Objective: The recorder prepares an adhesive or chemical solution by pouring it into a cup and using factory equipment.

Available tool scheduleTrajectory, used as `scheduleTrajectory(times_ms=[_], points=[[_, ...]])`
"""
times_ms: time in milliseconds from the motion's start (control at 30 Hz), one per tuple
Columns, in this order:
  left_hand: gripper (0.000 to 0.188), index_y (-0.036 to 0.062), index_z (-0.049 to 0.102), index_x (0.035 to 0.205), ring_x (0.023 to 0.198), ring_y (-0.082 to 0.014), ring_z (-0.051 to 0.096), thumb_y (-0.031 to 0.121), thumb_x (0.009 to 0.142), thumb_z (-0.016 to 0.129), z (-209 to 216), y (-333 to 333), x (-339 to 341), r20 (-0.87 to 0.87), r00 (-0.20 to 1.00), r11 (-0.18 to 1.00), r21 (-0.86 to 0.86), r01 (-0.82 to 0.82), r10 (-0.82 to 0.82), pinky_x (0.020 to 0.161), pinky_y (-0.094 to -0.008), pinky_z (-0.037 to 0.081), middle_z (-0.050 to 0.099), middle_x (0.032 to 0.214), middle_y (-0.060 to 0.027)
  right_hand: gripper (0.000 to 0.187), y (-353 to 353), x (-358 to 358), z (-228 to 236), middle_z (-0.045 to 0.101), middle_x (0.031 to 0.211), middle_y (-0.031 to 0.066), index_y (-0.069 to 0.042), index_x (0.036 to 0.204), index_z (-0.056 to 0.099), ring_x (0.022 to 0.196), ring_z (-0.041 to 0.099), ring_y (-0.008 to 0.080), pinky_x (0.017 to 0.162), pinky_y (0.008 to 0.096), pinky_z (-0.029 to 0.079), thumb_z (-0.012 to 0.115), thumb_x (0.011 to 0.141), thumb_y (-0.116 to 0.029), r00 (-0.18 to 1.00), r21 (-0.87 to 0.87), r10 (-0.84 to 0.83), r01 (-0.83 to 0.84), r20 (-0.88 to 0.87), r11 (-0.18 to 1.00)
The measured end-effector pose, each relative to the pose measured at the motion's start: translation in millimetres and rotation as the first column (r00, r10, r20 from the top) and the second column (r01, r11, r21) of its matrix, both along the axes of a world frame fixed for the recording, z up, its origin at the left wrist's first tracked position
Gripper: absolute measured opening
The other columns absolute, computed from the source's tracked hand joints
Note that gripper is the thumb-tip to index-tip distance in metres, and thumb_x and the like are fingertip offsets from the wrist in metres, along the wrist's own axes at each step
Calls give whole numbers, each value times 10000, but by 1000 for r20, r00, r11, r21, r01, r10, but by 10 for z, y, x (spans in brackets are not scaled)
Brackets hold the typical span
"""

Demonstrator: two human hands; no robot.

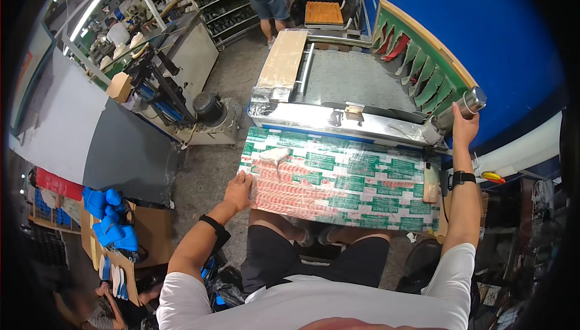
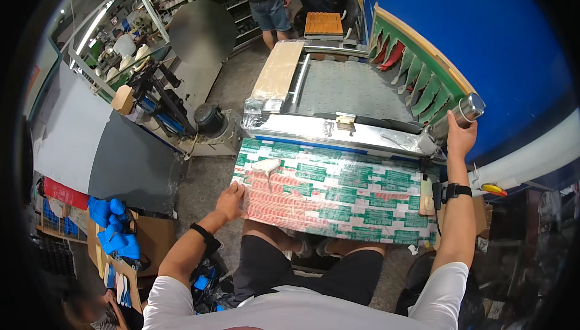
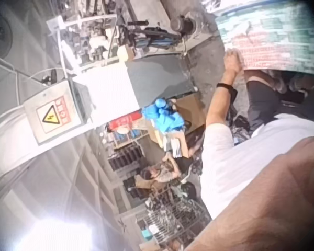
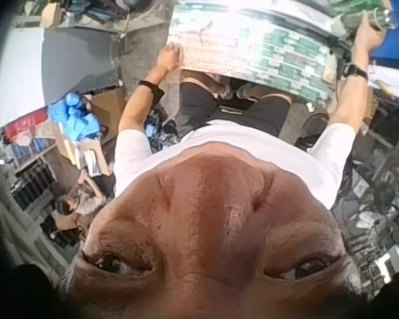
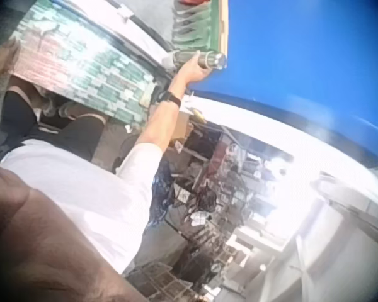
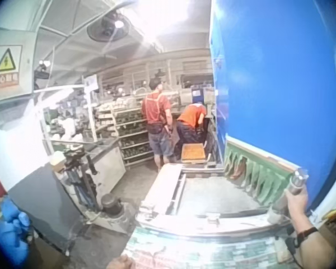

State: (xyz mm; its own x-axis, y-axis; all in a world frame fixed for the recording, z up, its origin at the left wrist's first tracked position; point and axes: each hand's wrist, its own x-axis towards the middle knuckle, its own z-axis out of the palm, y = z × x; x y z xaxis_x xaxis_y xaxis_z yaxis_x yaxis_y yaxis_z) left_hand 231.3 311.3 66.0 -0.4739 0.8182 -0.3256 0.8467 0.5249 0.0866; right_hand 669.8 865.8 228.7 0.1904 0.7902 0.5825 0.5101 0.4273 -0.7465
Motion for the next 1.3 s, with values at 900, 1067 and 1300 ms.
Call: scheduleTrajectory(times_ms=[900,1067,1300], points=[[229,38,729,1071,1065,-385,665,157,880,775,1221,1165,2368,234,760,699,612,370,-606,1104,-586,397,718,1055,-178,618,-4026,2945,-1400,667,1206,115,40,1333,564,1086,627,188,977,321,477,853,793,-47,988,-356,-132,96,-78,929],[530,74,623,1322,1293,-374,551,242,855,809,1332,1932,4271,328,282,432,677,596,-902,1147,-635,323,603,1351,-161,517,-4453,3135,-1623,707,1011,105,-1,1103,634,930,667,208,883,361,532,933,705,-141,958,-423,-283,242,-37,874],[754,149,569,1400,1324,-424,516,438,759,840,1236,2097,5760,189,-89,91,767,635,-978,1185,-650,264,576,1363,-188,661,-4614,3064,-1150,686,1095,159,-30,1229,635,1061,641,370,939,458,497,888,659,-248,995,-342,-98,99,19,934]])
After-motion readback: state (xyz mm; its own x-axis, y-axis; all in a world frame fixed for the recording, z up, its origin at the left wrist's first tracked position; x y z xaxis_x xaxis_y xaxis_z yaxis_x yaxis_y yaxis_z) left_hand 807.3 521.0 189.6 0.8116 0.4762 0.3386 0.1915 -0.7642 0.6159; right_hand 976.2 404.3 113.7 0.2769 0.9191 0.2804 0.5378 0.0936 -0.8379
